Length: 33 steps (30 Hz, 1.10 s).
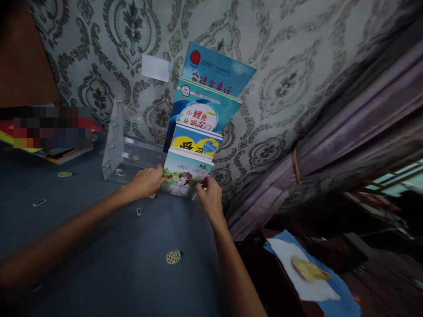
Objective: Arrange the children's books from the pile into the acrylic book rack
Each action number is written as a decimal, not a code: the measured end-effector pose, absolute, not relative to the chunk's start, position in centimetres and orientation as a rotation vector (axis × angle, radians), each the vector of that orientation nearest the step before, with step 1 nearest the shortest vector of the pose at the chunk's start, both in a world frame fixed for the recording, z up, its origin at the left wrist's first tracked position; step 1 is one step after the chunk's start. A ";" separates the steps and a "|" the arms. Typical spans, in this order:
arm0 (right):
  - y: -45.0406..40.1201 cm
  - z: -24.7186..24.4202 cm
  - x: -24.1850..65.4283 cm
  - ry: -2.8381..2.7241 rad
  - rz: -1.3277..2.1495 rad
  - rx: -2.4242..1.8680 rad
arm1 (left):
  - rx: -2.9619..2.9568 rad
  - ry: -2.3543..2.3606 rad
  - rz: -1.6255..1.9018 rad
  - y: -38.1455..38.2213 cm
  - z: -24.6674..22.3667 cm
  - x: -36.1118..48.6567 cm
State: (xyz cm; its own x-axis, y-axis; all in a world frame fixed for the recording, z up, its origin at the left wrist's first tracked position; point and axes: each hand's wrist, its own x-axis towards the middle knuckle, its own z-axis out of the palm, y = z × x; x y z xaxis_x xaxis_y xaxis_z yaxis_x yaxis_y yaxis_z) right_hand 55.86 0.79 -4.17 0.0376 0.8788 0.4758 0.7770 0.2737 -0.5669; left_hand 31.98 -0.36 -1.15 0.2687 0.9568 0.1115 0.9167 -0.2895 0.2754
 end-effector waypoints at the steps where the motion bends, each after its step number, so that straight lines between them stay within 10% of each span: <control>1: 0.8 -4.1 55.9 -1.748 0.179 -1.517 | 2.369 1.762 0.390 -0.3 -0.9 31.7; 33: 0.4 -8.5 55.5 -1.287 0.381 -1.306 | 2.364 1.659 0.544 0.9 -1.3 30.7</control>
